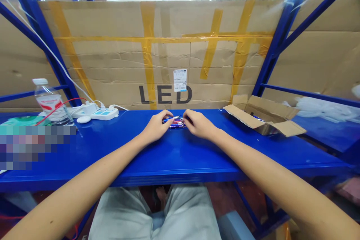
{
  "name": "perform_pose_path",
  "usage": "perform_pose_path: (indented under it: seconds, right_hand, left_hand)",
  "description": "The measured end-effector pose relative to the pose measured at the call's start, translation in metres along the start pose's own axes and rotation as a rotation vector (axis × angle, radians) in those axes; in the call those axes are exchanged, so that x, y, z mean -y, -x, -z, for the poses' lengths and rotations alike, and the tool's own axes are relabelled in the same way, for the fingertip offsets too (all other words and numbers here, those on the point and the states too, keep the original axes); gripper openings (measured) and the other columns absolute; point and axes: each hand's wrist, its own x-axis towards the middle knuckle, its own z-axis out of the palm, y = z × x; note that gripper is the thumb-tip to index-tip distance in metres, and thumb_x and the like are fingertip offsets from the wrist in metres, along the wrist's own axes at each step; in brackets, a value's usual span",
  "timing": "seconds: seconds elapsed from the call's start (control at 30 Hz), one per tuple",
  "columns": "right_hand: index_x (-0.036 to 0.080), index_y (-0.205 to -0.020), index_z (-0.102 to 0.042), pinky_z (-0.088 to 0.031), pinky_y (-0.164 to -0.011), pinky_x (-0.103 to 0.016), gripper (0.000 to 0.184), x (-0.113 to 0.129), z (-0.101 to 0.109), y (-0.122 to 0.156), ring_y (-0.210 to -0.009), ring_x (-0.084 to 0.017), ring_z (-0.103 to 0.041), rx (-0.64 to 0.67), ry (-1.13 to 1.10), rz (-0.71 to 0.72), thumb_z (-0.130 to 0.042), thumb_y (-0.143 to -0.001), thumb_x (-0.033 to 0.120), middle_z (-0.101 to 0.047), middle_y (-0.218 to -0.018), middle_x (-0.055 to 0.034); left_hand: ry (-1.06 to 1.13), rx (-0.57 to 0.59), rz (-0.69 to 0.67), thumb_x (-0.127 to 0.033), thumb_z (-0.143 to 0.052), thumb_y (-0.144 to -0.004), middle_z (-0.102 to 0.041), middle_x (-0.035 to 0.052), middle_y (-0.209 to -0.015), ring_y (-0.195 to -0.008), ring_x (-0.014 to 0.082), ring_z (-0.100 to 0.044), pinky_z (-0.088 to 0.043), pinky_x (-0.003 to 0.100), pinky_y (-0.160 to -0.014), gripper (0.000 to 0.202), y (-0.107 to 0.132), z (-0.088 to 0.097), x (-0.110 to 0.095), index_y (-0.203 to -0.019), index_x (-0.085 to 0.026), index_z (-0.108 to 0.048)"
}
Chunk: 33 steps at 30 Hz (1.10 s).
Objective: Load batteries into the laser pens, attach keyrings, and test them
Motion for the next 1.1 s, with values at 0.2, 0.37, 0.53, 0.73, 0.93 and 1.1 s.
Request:
perform_pose_path:
  seconds: [0.2,0.37,0.53,0.73,0.93,1.1]
  right_hand:
    - [0.016,-0.118,-0.048,-0.042,-0.066,-0.029,0.03,-0.002,0.006,0.0,-0.073,-0.018,-0.058,-0.004,-0.162,-0.101,-0.051,-0.09,0.023,-0.064,-0.086,-0.0065]
    - [0.017,-0.098,-0.063,-0.045,-0.079,-0.033,0.02,0.015,0.007,-0.004,-0.086,-0.019,-0.06,0.061,-0.356,-0.06,-0.053,-0.09,0.032,-0.067,-0.096,-0.0081]
    - [0.015,-0.087,-0.061,-0.047,-0.07,-0.029,0.02,0.017,-0.003,-0.008,-0.068,-0.015,-0.06,0.202,-0.787,-0.264,-0.052,-0.088,0.033,-0.063,-0.07,-0.0014]
    - [0.018,-0.079,-0.053,-0.043,-0.052,-0.026,0.015,0.003,-0.006,-0.008,-0.048,-0.011,-0.05,0.146,-0.914,-0.454,-0.052,-0.084,0.032,-0.047,-0.054,0.0058]
    - [0.016,-0.086,-0.057,-0.039,-0.047,-0.025,0.02,-0.006,0.003,-0.005,-0.044,-0.011,-0.047,0.158,-0.814,-0.494,-0.051,-0.085,0.035,-0.044,-0.053,0.0061]
    - [0.014,-0.093,-0.062,-0.036,-0.047,-0.025,0.025,-0.01,0.013,-0.004,-0.043,-0.011,-0.046,0.166,-0.67,-0.486,-0.048,-0.086,0.034,-0.047,-0.05,0.0047]
  left_hand:
    - [0.113,-0.065,-0.009,-0.036,-0.06,-0.084,-0.067,0.0034,-0.088,-0.077,0.0169,-0.06,-0.047,0.031,-0.074,0.021,-0.001,0.005,0.002,-0.095,-0.018,-0.062]
    - [0.102,-0.032,-0.119,-0.035,-0.061,-0.085,-0.064,0.0027,-0.084,-0.074,0.0153,-0.055,-0.044,0.029,-0.07,0.019,0.003,0.002,-0.008,-0.094,-0.02,-0.068]
    - [0.104,-0.027,-0.161,-0.036,-0.067,-0.08,-0.063,0.0051,-0.093,-0.086,0.0182,-0.057,-0.044,0.031,-0.076,0.022,0.002,-0.002,-0.009,-0.097,-0.021,-0.07]
    - [0.585,-0.149,0.119,-0.054,-0.047,-0.09,-0.066,0.0133,-0.11,-0.101,0.024,-0.06,-0.046,0.036,-0.087,0.048,-0.01,0.002,0.007,-0.112,-0.014,-0.062]
    - [1.095,-0.047,0.341,-0.062,-0.033,-0.091,-0.064,0.0196,-0.121,-0.115,0.0287,-0.059,-0.046,0.037,-0.095,0.065,-0.014,0.017,0.009,-0.106,-0.008,-0.066]
    - [1.175,-0.009,0.372,-0.063,-0.033,-0.09,-0.062,0.0191,-0.125,-0.123,0.0306,-0.054,-0.043,0.039,-0.102,0.066,-0.013,0.02,0.01,-0.107,-0.008,-0.067]
